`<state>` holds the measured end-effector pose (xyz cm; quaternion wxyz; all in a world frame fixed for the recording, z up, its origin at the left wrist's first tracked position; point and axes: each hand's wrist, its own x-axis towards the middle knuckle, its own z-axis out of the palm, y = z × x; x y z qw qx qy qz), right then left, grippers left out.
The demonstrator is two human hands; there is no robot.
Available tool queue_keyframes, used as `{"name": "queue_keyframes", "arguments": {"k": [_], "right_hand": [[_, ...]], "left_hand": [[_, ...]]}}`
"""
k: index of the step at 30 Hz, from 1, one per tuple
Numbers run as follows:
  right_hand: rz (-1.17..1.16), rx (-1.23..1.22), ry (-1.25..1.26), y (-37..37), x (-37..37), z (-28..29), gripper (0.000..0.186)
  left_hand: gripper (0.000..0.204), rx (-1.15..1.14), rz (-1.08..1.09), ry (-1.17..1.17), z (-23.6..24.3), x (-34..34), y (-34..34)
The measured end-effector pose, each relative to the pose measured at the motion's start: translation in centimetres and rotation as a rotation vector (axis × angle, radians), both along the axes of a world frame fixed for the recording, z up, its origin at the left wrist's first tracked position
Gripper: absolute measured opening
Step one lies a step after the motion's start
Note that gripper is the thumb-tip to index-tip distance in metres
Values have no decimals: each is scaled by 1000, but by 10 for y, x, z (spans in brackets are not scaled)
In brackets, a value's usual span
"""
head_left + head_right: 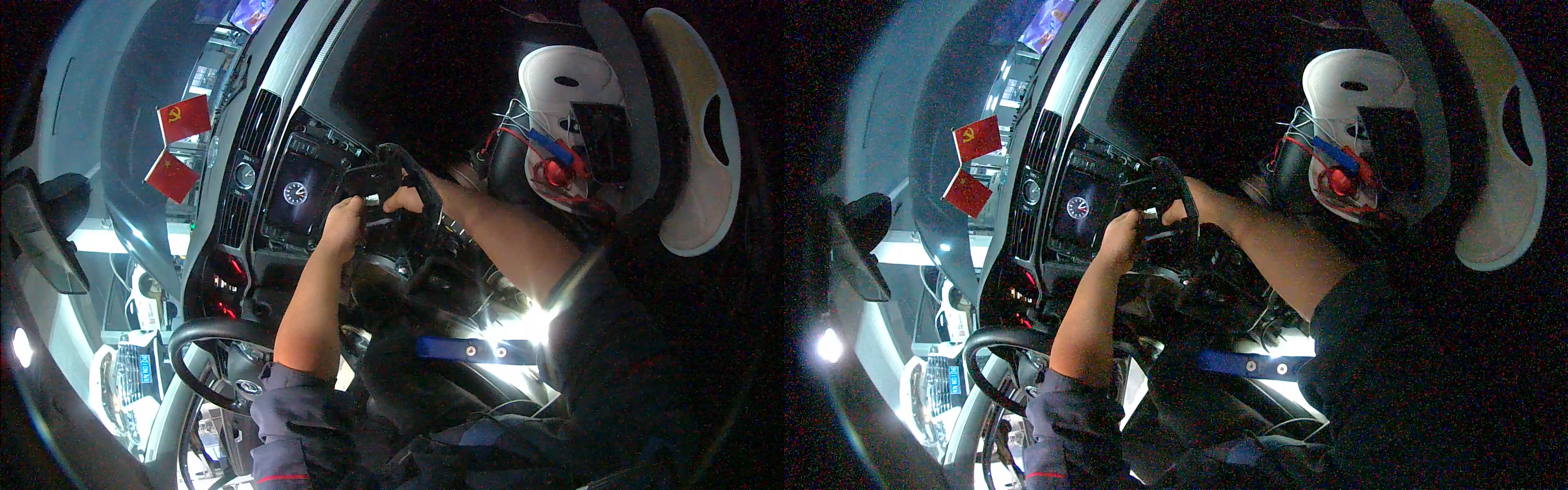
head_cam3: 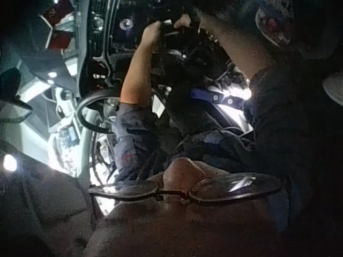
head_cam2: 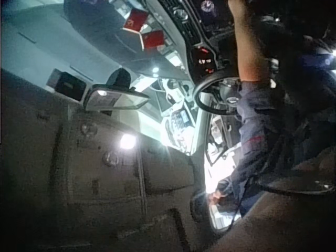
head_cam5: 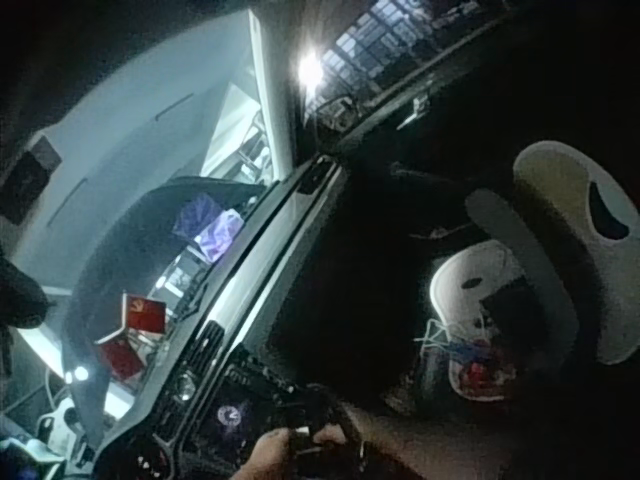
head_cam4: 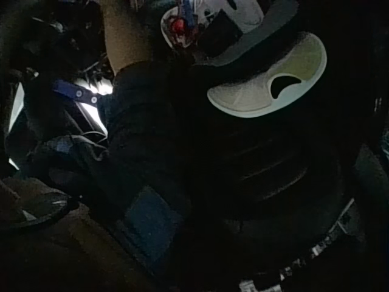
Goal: The person works inside a car, using a flashlight to illuminate the dashboard area. They remove a panel, connect wires, and use a screwdriver to adjust components within the dashboard.
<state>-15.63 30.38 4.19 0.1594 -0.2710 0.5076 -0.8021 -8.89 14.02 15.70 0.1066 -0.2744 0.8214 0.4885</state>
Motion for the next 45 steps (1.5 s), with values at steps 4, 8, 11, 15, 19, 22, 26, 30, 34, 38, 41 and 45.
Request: {"name": "queue_keyframes", "arguments": {"k": [4,8,11,15,19,22,26,30,34,38,41,45], "right_hand": [[5,107,17,8,2,6,32],[30,125,-12,6,-1,-9,27],[-44,141,283,-4,-11,-39,24],[126,209,-224,-21,-22,-66,40],[18,255,-376,-17,-22,-61,48],[96,228,-389,-3,-25,-53,45],[-69,258,198,10,-26,-43,37],[49,329,-433,32,-25,-10,31],[-27,444,-408,72,-22,42,39],[-167,549,-193,108,-27,82,44],[-234,678,-87,139,-37,103,52],[-572,791,99,174,-42,132,63]], "left_hand": [[22,-49,0,-71,3,1,0],[21,4,18,-88,4,-3,1],[26,-64,47,-112,8,-2,0],[27,-86,13,-183,19,6,-6],[23,28,40,-141,23,8,-5],[31,-202,-86,21,31,12,9],[39,-680,-333,203,60,49,51],[40,-754,-506,181,80,115,94],[30,-1003,-513,410,90,127,105],[26,-1002,-388,483,101,111,104],[33,-779,-250,424,109,91,108],[40,-592,-231,400,116,71,121]]}}
